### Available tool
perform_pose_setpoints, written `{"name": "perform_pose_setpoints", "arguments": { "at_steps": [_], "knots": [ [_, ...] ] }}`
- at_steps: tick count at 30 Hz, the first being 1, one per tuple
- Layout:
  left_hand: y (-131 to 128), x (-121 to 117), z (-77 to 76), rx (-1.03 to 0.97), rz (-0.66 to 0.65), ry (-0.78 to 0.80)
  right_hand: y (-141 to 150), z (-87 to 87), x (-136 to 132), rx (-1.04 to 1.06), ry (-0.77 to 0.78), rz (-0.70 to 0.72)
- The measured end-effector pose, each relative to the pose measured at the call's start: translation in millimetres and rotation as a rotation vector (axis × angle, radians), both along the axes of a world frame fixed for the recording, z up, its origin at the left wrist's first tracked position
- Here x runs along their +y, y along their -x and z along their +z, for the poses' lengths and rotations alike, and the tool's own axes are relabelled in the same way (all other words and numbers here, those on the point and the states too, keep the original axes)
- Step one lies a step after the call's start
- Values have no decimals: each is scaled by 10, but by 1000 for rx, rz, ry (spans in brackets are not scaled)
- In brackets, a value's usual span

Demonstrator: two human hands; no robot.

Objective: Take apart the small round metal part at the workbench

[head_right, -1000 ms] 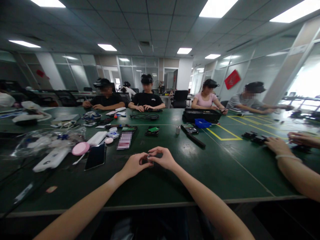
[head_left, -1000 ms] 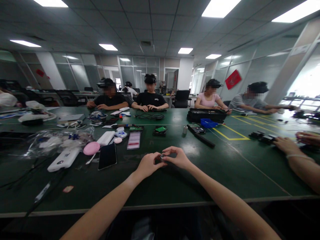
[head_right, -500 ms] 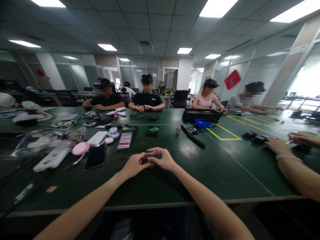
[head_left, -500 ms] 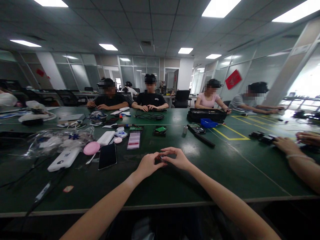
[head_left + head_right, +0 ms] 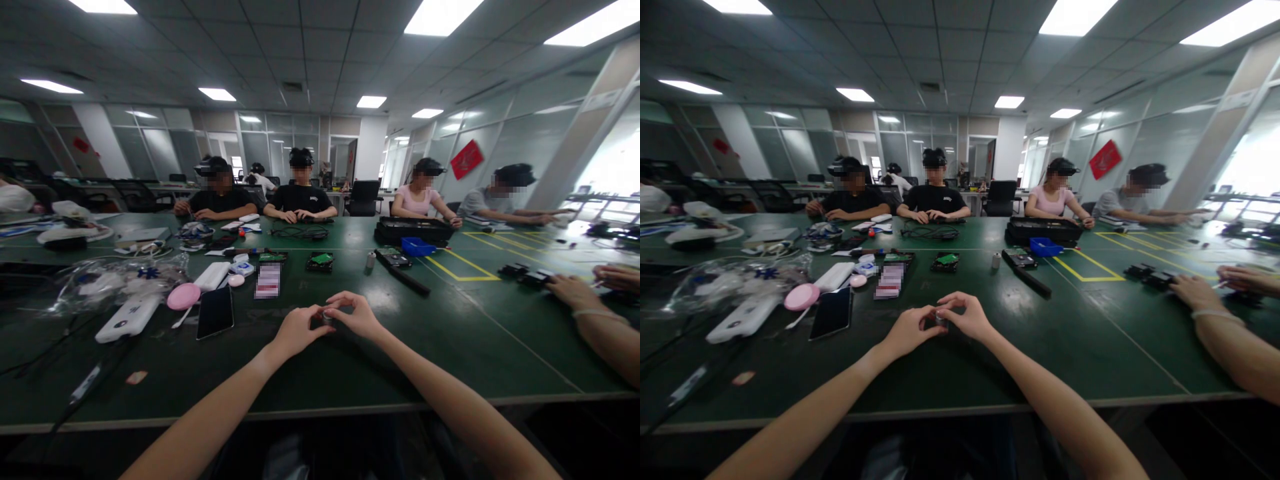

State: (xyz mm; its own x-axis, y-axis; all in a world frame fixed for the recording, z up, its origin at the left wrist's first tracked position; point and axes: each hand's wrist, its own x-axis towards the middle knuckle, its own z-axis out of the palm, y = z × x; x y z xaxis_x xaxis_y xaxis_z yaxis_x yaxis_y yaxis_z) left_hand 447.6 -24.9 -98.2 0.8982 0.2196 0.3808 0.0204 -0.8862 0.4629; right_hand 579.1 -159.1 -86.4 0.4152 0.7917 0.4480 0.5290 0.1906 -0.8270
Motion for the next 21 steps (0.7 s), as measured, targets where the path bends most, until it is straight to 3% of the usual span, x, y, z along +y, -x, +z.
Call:
{"name": "perform_pose_setpoints", "arguments": {
  "at_steps": [6, 8, 14, 21],
  "knots": [
    [-10, 6, -19, -23, -7, 32, -204, 5, -13, 116, -93, -17],
    [-15, 5, -24, -18, -8, 40, -328, -6, -54, 144, -23, 41],
    [-23, 13, -32, -2, -2, 46, -595, -89, -168, 169, 410, 275],
    [-17, 19, -22, 0, -25, 54, -658, -77, -191, 53, 466, 329]
  ]
}}
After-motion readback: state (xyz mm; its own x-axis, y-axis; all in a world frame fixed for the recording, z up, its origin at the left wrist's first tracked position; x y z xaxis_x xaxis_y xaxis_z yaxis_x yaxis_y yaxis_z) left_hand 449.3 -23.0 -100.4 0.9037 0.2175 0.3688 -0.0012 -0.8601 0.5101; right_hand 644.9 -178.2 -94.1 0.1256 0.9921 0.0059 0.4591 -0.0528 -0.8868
